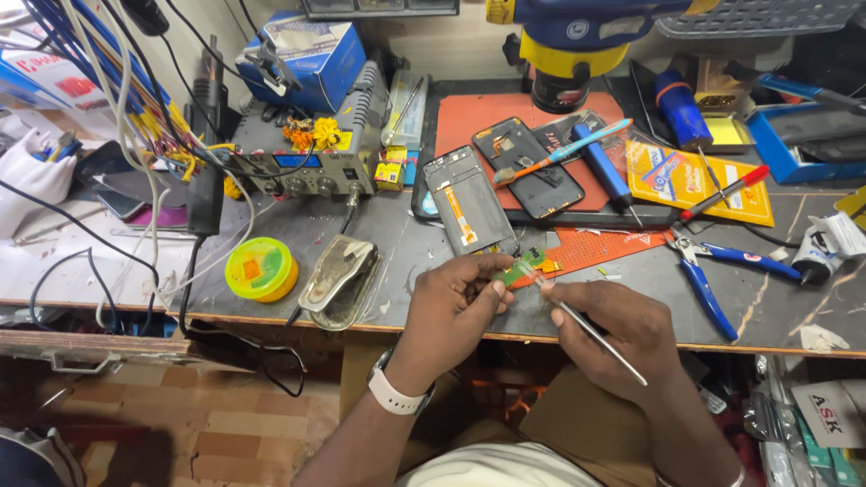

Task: The person uses tweezers to manipulate a small green circuit board and then places it into a disassembled smartphone chassis. They then use a blue lighter to apply heat to the interior of the phone frame.

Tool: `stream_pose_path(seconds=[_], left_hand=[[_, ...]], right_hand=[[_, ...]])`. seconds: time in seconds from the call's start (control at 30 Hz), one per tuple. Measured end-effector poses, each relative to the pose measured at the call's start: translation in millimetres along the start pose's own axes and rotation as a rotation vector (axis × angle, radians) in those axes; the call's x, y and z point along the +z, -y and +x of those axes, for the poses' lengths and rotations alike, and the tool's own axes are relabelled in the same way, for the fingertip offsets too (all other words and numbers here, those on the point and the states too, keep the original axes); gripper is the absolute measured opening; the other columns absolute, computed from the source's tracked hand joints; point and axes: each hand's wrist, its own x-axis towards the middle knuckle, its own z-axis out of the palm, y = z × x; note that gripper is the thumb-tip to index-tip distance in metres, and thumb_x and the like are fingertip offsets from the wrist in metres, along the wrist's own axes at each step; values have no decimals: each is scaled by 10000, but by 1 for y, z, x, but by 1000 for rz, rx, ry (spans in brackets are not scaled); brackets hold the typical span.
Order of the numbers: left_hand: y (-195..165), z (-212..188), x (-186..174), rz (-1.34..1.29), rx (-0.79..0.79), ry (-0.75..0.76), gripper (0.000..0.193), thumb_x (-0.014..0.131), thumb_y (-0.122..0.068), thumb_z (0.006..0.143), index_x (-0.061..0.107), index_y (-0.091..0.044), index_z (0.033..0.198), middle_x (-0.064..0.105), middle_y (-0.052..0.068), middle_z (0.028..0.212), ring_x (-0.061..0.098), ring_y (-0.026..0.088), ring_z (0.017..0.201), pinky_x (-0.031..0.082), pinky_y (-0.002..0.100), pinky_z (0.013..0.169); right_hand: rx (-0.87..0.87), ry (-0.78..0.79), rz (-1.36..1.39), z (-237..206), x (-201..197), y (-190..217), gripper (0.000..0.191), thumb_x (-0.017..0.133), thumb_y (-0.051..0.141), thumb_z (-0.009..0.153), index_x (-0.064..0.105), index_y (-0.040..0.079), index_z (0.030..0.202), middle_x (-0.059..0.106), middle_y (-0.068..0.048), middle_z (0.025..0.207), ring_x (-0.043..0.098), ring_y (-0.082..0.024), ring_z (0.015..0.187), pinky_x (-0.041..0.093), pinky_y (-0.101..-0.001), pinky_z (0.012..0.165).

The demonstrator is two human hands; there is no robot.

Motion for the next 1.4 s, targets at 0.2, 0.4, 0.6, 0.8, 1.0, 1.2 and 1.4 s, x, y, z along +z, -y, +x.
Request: stream_pose_path(seconds=[0.2, 0.4, 0.6, 0.8, 1.0, 1.2, 1.4], left_hand=[[-8, -1, 2, 136, 58, -33, 247, 630, -20, 952, 714, 24, 1179, 777, 88, 914, 748, 100, 810, 598, 250, 710], [-14, -2, 3, 172, 103, -48, 255, 606, 6, 941, 727, 12, 1166, 744, 102, 956, 764, 119, 812, 608, 251, 716], [-15, -3, 4, 164, 99, -54, 253, 598, 4, 947, 731, 10, 1162, 730, 103, 919, 763, 124, 801, 609, 256, 711], [-16, -3, 4, 205, 109, -56, 247, 605, -5, 939, 731, 7, 1151, 739, 105, 927, 773, 131, 801, 615, 266, 711], [-15, -3, 3, 222, 116, -64, 244, 609, -5, 934, 729, 4, 1146, 750, 103, 956, 780, 119, 824, 617, 260, 714], [-11, -1, 6, 41, 24, -108, 285, 609, -2, 911, 651, -9, 1193, 747, 85, 941, 732, 76, 807, 598, 238, 726], [-11, -5, 7, 251, 44, -169, 77, 701, -19, 890, 724, -4, 963, 789, 78, 849, 748, 106, 754, 586, 255, 693]], right_hand=[[-25, 34, 69, 0, -2, 0, 256, 747, 52, 823, 748, 71, 1078, 769, -84, 884, 759, -180, 748, 579, -287, 670], [-40, 33, 79, 0, -2, 0, 264, 748, 53, 819, 749, 68, 1082, 763, -84, 871, 753, -175, 741, 577, -283, 671], [-19, 23, 69, -1, -3, 0, 254, 748, 59, 821, 755, 68, 1075, 757, -80, 847, 745, -167, 705, 567, -277, 640], [3, 25, 46, -1, -3, -1, 269, 751, 66, 821, 756, 80, 1090, 761, -82, 855, 741, -166, 704, 563, -281, 634], [5, -7, 11, -3, -1, 0, 259, 755, 66, 819, 764, 74, 1077, 768, -93, 899, 751, -161, 757, 577, -279, 682], [68, -229, 133, -6, 4, -3, 210, 678, 62, 994, 692, 10, 1197, 773, -74, 1014, 752, -102, 934, 587, -232, 839], [339, -134, 456, -2, 4, -12, 276, 698, 123, 964, 716, -18, 1201, 768, -81, 995, 695, -86, 909, 553, -218, 812]])
